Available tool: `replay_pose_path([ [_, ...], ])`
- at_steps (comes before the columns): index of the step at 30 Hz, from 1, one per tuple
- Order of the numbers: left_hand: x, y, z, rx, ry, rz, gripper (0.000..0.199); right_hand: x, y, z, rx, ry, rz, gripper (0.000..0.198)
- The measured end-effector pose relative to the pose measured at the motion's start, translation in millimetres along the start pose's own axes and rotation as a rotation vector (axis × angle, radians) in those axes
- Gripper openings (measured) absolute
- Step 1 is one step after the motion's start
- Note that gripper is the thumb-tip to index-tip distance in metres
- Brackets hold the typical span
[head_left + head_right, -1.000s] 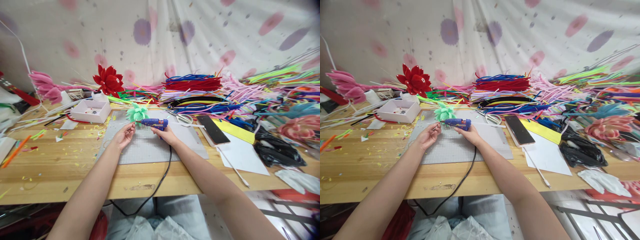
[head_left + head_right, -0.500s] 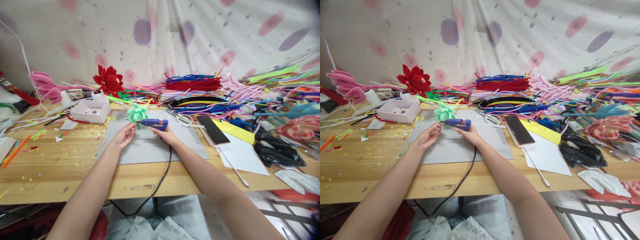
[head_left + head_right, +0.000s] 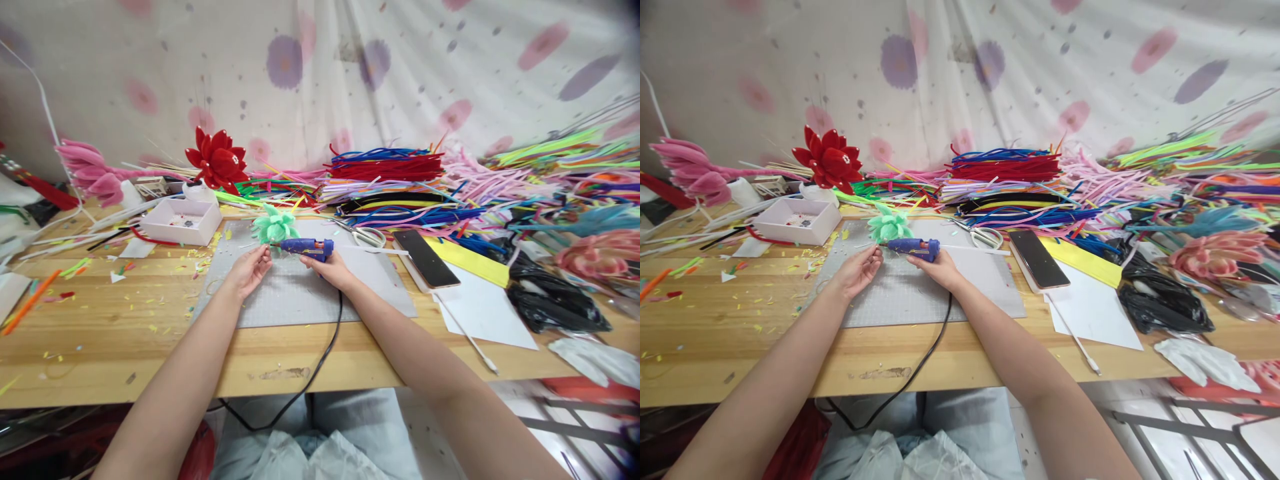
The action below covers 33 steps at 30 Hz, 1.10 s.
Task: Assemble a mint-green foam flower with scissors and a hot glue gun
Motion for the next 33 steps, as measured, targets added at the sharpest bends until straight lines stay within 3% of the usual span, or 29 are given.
replay_pose_path([
  [33, 3.7, -1.8, -1.8, 0.021, -0.015, 0.031, 0.018, -2.5, -2.6, 1.9, -0.024, 0.043, 0.022, 0.044],
])
Point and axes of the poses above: each hand's wrist, its own y-axis away from the middle knuckle, its own x-axis out of the back of the hand, z = x × y, the point moved 5 cm from there along -y, towards the middle knuckle, and after that the axes turned 9 degrees about -z, right-handed, at the moved point
